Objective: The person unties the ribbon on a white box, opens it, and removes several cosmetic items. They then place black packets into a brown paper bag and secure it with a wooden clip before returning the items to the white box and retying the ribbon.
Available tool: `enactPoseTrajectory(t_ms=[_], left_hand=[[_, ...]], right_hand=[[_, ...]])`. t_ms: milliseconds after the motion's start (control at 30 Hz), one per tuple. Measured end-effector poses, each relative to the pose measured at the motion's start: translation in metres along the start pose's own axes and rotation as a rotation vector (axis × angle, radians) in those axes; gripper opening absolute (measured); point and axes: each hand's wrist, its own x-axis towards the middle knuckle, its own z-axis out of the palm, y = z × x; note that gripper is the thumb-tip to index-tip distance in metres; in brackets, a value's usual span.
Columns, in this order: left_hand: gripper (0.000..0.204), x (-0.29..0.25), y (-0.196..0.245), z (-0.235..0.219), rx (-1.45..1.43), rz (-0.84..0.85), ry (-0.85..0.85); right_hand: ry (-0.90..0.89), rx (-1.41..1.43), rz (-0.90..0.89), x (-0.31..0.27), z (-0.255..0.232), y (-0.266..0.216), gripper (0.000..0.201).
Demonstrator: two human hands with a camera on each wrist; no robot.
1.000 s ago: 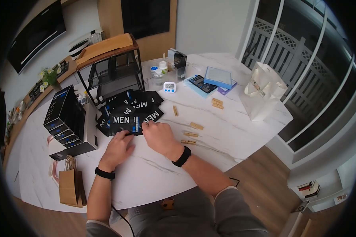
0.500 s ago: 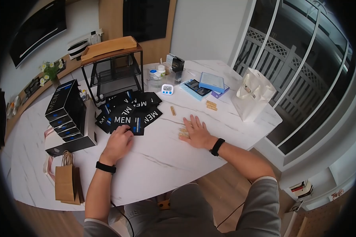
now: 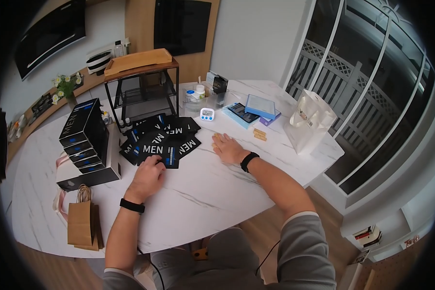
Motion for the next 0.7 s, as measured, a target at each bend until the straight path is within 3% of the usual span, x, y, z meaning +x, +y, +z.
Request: enactPoseTrajectory(t_ms=[100,233,367,433,467,600,700], left_hand=[[0.015,0.001,0.001,-0.002,-0.003,-0.008,-0.011],[0.015,0.000,0.000,0.001,0.000,-0.019,-0.026],[0.014,0.001,0.000,0.000,0.013,-0.023,-0.030],[0.014,0.001,0.001,0.000,0.002,-0.031,-0.043],[0.014,0.001,0.001,0.001,0.006,-0.032,-0.041],[0.011,0.000,-0.003,0.003,0.006,-0.008,-0.013],[0.011,-0.002,-0.002,0.002,0.001,-0.005,-0.015]], right_hand=[[0.081,0.067,0.022,-0.014,0.017,0.022,0.065],[0.045,0.030,0.136,-0.045,0.006,0.035,0.072],[0.011,0.057,0.211,-0.062,-0.030,0.054,0.094],[0.173,0.064,0.324,-0.051,-0.036,0.077,0.097],[0.126,0.126,0.415,-0.052,-0.045,0.084,0.100],[0.007,0.327,0.465,-0.042,-0.047,0.110,0.102],[-0.056,0.258,0.423,-0.033,-0.034,0.109,0.103]])
